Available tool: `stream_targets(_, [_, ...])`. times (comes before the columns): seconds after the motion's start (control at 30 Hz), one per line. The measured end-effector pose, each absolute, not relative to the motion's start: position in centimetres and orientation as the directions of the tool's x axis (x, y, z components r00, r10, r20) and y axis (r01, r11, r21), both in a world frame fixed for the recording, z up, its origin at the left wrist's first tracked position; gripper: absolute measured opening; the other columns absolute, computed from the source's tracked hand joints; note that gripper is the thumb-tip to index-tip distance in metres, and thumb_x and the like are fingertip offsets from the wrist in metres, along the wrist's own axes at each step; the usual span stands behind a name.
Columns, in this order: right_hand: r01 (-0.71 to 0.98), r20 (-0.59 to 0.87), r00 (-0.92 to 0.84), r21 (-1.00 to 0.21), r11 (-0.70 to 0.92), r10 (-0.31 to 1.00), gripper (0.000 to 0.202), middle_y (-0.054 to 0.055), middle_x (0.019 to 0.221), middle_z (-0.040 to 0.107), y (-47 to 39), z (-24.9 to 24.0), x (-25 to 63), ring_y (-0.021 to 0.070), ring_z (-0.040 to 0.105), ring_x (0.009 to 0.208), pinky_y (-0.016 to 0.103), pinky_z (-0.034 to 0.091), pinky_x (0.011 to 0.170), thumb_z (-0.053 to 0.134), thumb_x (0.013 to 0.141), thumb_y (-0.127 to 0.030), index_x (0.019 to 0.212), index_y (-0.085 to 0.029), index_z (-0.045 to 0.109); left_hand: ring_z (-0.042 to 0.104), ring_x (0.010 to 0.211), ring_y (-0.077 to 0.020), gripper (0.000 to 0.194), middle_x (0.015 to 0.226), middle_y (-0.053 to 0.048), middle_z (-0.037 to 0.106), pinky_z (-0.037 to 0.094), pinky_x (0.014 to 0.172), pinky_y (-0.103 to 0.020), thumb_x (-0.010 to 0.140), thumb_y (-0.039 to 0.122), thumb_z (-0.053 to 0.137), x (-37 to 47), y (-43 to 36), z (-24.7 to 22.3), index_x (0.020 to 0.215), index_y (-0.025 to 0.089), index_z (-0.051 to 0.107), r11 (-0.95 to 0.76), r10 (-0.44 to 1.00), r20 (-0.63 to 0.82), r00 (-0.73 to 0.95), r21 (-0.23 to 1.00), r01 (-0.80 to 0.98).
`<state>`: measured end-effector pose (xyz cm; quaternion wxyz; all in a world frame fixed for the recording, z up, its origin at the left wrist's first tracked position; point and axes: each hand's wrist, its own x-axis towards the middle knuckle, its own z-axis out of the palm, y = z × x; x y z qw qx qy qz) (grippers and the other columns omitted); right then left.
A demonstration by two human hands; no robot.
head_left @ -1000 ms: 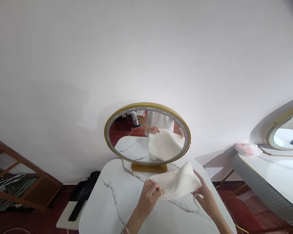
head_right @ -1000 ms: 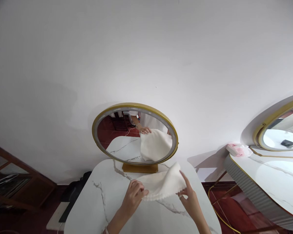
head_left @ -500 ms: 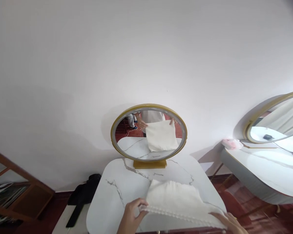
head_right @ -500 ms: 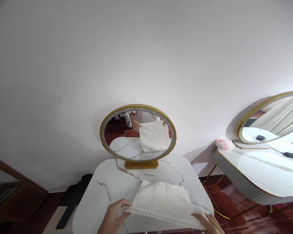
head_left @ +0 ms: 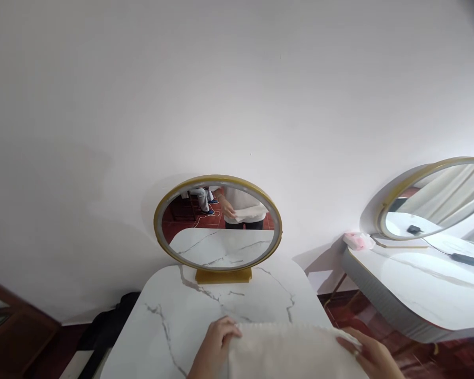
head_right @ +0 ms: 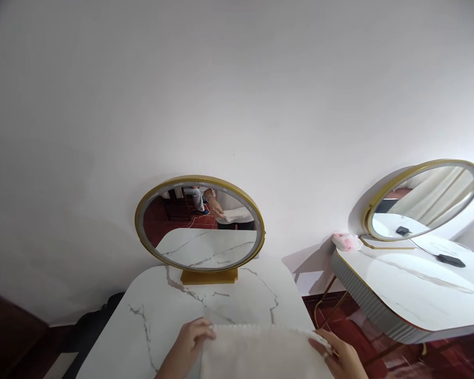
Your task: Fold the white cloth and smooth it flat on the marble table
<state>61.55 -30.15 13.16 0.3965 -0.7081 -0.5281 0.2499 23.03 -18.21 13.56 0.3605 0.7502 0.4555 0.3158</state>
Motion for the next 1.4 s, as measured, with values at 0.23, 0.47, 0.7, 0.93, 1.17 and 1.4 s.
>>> stream_targets(0.23, [0.917, 0.097, 0.182, -0.377, -0.133, 0.979, 0.032, 0.011, 0.087, 0.072, -17.6, 9.3, 65.2, 0.0243, 0.066, 0.087, 0.032, 0.046, 0.079, 0.046, 0.077, -0.023, 0.093, -0.02, 0.073, 0.064, 0.08, -0.0169, 0.03, 0.077, -0.004, 0.068, 0.051, 0.08, -0.033, 0.077, 0.006, 0.043, 31.6, -8.4, 8.3, 0.072, 0.019, 0.069, -0.388, 0.914, 0.232, 0.334, 0.74, 0.549])
stream_targets(0.47, [0.931, 0.163, 0.229, -0.323, -0.167, 0.96, 0.036, 0.007, 0.093, 0.071, -12.6, 5.8, 64.5, 0.021, 0.064, 0.091, 0.03, 0.039, 0.077, 0.041, 0.077, -0.008, 0.093, -0.022, 0.07, 0.062, 0.102, -0.0183, 0.04, 0.102, -0.007, 0.066, 0.048, 0.094, -0.038, 0.08, 0.002, 0.034, 34.8, -6.8, 5.1, 0.095, 0.019, 0.067, -0.367, 0.93, 0.249, 0.27, 0.64, 0.675])
stream_targets(0.7, [0.916, 0.305, 0.314, -0.346, -0.203, 0.899, 0.037, 0.016, 0.114, 0.061, -12.1, 1.2, 64.6, 0.0257, 0.058, 0.101, 0.036, 0.044, 0.081, 0.036, 0.087, -0.022, 0.115, -0.015, 0.06, 0.031, 0.138, -0.0345, 0.049, 0.146, -0.017, 0.039, 0.037, 0.106, -0.052, 0.079, 0.008, 0.046, 35.9, -9.2, 0.9, 0.126, 0.013, 0.055, -0.324, 0.94, 0.251, 0.231, 0.44, 0.838])
stream_targets(0.93, [0.976, 0.527, 0.142, -0.216, -0.03, 0.838, 0.047, 0.01, 0.135, 0.049, -14.7, -5.6, 60.2, 0.0263, 0.043, 0.124, 0.043, 0.038, 0.1, 0.028, 0.094, -0.045, 0.13, -0.024, 0.051, 0.028, 0.14, -0.028, 0.051, 0.151, -0.011, 0.034, 0.036, 0.108, -0.045, 0.09, 0.027, 0.042, 38.3, -10.4, -3.8, 0.14, 0.018, 0.041, -0.478, 0.832, 0.367, 0.416, 0.093, 0.873])
stream_targets(1.17, [0.964, 0.372, 0.261, -0.138, -0.226, 0.891, 0.06, 0.01, 0.141, 0.044, -12.3, -5.4, 59.5, 0.0296, 0.036, 0.13, 0.051, 0.026, 0.108, 0.022, 0.091, -0.059, 0.137, -0.029, 0.048, 0.025, 0.141, -0.0258, 0.059, 0.153, -0.009, 0.03, 0.029, 0.112, -0.047, 0.092, 0.042, 0.042, 39.8, -8.6, -3.1, 0.146, 0.023, 0.03, -0.402, 0.844, 0.43, 0.322, 0.109, 0.909])
stream_targets(1.4, [0.922, 0.161, 0.386, -0.043, -0.384, 0.909, 0.062, 0.011, 0.152, 0.028, -6.7, -4.3, 59.1, 0.0385, 0.014, 0.14, 0.072, 0.006, 0.101, 0.026, 0.089, -0.062, 0.145, -0.036, 0.03, 0.053, 0.118, -0.0313, 0.051, 0.126, -0.013, 0.061, 0.038, 0.101, -0.046, 0.09, 0.05, 0.043, 42.6, -2.1, -1.2, 0.126, 0.018, 0.057, -0.288, 0.95, 0.186, 0.252, 0.203, 0.936])
